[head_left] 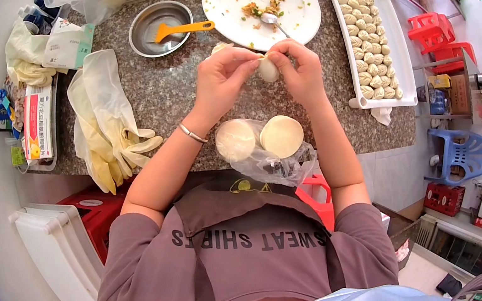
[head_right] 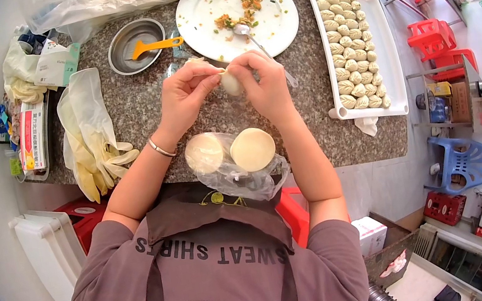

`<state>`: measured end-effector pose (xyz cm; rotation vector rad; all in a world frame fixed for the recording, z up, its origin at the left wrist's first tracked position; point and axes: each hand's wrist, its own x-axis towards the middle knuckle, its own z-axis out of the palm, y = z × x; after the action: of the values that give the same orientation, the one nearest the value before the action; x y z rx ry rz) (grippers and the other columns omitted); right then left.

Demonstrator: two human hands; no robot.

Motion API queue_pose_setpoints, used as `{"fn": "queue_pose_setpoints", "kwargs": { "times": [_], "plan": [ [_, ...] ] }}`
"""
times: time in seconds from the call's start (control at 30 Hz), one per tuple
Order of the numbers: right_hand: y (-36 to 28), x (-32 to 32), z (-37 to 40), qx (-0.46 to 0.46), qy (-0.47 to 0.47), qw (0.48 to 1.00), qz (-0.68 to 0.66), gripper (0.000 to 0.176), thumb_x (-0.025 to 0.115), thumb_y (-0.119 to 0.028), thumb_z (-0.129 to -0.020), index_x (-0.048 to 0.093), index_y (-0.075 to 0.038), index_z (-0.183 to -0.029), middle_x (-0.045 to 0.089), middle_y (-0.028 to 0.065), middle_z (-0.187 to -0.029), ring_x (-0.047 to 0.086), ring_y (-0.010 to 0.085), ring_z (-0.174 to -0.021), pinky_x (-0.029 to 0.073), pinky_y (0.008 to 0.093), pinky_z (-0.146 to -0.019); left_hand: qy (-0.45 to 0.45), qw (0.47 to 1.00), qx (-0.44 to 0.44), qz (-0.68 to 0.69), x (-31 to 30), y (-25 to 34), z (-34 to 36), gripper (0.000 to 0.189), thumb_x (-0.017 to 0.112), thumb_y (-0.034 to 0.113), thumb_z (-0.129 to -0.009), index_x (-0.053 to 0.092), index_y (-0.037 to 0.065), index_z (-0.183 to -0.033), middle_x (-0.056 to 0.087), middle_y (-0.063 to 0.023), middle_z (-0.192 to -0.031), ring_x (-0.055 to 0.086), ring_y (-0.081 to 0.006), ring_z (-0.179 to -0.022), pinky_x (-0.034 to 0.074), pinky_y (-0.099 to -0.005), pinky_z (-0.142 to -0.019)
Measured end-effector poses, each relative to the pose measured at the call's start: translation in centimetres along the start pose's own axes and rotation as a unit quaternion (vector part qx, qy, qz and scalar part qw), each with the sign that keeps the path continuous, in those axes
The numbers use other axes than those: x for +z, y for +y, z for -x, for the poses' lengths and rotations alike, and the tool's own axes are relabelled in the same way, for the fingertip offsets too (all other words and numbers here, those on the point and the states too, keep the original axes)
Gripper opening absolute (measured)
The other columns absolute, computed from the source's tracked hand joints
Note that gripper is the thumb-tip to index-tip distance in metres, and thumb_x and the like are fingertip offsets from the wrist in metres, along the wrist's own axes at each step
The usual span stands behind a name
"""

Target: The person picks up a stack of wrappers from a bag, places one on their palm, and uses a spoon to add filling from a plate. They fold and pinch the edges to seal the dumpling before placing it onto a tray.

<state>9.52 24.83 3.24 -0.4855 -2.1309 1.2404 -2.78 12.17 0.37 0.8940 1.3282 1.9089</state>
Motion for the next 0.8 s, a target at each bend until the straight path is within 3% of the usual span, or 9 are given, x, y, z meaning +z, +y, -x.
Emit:
{"fn": "queue_pose_setpoints", "kwargs": {
  "times": [0.2, 0.33, 0.4, 0.53, 0.63, 0.7, 0.8],
  "plan": [
    [-0.4, -0.5, -0.3, -0.034, -0.056, 0.998, 0.013, 0.007, 0.067, -0.006, -0.083, 0.064, 0.0, -0.086, 0.062, 0.0087, -0.081, 0.061, 0.0217, -0.078, 0.048, 0.0307, -0.074, -0.042, 0.998, 0.035, -0.034, -0.2, 0.0, 0.1, 0.01, 0.065, -0.005, -0.086, 0.068, -0.003, -0.095, 0.063, -0.0084, -0.104, 0.062, -0.0123, -0.094, 0.053, -0.0236, -0.081],
    [-0.6, 0.2, 0.1, -0.058, -0.013, 0.997, 0.039, 0.007, 0.067, -0.006, -0.083, 0.064, 0.0, -0.086, 0.063, 0.0088, -0.083, 0.062, 0.0221, -0.079, 0.048, 0.0317, -0.073, -0.037, 0.998, 0.025, -0.039, 0.0, 0.5, 0.2, 0.01, 0.066, -0.003, -0.086, 0.067, -0.003, -0.096, 0.062, -0.0084, -0.104, 0.062, -0.0124, -0.094, 0.053, -0.0235, -0.081],
    [-0.9, 0.4, 0.0, -0.084, -0.016, 0.995, 0.048, 0.007, 0.067, -0.006, -0.082, 0.064, 0.0, -0.085, 0.064, 0.0096, -0.083, 0.062, 0.0227, -0.078, 0.048, 0.0325, -0.072, 0.02, 1.0, 0.017, -0.017, 0.3, 0.5, 0.2, 0.01, 0.07, 0.001, -0.082, 0.07, -0.003, -0.091, 0.066, -0.0066, -0.097, 0.065, -0.0128, -0.088, 0.056, -0.0264, -0.077],
    [-0.7, 0.4, 0.0, -0.084, -0.022, 0.995, 0.055, 0.006, 0.066, -0.006, -0.084, 0.065, 0.0, -0.085, 0.065, 0.0105, -0.082, 0.063, 0.0235, -0.078, 0.049, 0.0327, -0.071, -0.003, 1.0, 0.002, -0.023, 0.0, 0.0, 0.2, 0.013, 0.07, 0.004, -0.084, 0.067, -0.002, -0.095, 0.064, -0.0051, -0.099, 0.064, -0.0128, -0.091, 0.056, -0.0288, -0.08],
    [-0.5, 0.8, 0.2, -0.076, 0.021, 0.996, 0.041, 0.006, 0.065, -0.006, -0.085, 0.065, 0.0, -0.085, 0.065, 0.0109, -0.082, 0.062, 0.0229, -0.077, 0.049, 0.032, -0.072, -0.015, 0.999, -0.039, 0.029, 0.0, -0.1, 0.2, 0.009, 0.062, 0.007, -0.092, 0.061, 0.004, -0.101, 0.061, -0.0038, -0.102, 0.061, -0.0101, -0.094, 0.055, -0.029, -0.083],
    [-0.2, 0.9, 0.2, -0.052, 0.02, 0.998, 0.017, 0.006, 0.064, -0.005, -0.086, 0.064, 0.001, -0.086, 0.064, 0.0107, -0.082, 0.062, 0.0215, -0.077, 0.048, 0.0312, -0.072, -0.038, 0.952, -0.193, 0.234, -0.3, 0.0, 0.1, 0.009, 0.059, 0.013, -0.095, 0.059, 0.008, -0.103, 0.063, -0.0012, -0.101, 0.062, -0.0099, -0.093, 0.055, -0.0325, -0.084],
    [0.2, 1.0, 0.3, 0.015, -0.004, 0.999, -0.049, 0.006, 0.064, -0.005, -0.086, 0.064, 0.001, -0.087, 0.064, 0.0102, -0.082, 0.061, 0.0205, -0.077, 0.048, 0.0307, -0.073, -0.051, 0.949, -0.194, 0.241, -0.3, -0.1, 0.1, 0.009, 0.058, 0.016, -0.096, 0.06, 0.008, -0.102, 0.064, -0.0002, -0.1, 0.063, -0.0104, -0.093, 0.056, -0.0333, -0.085]
  ]
}}
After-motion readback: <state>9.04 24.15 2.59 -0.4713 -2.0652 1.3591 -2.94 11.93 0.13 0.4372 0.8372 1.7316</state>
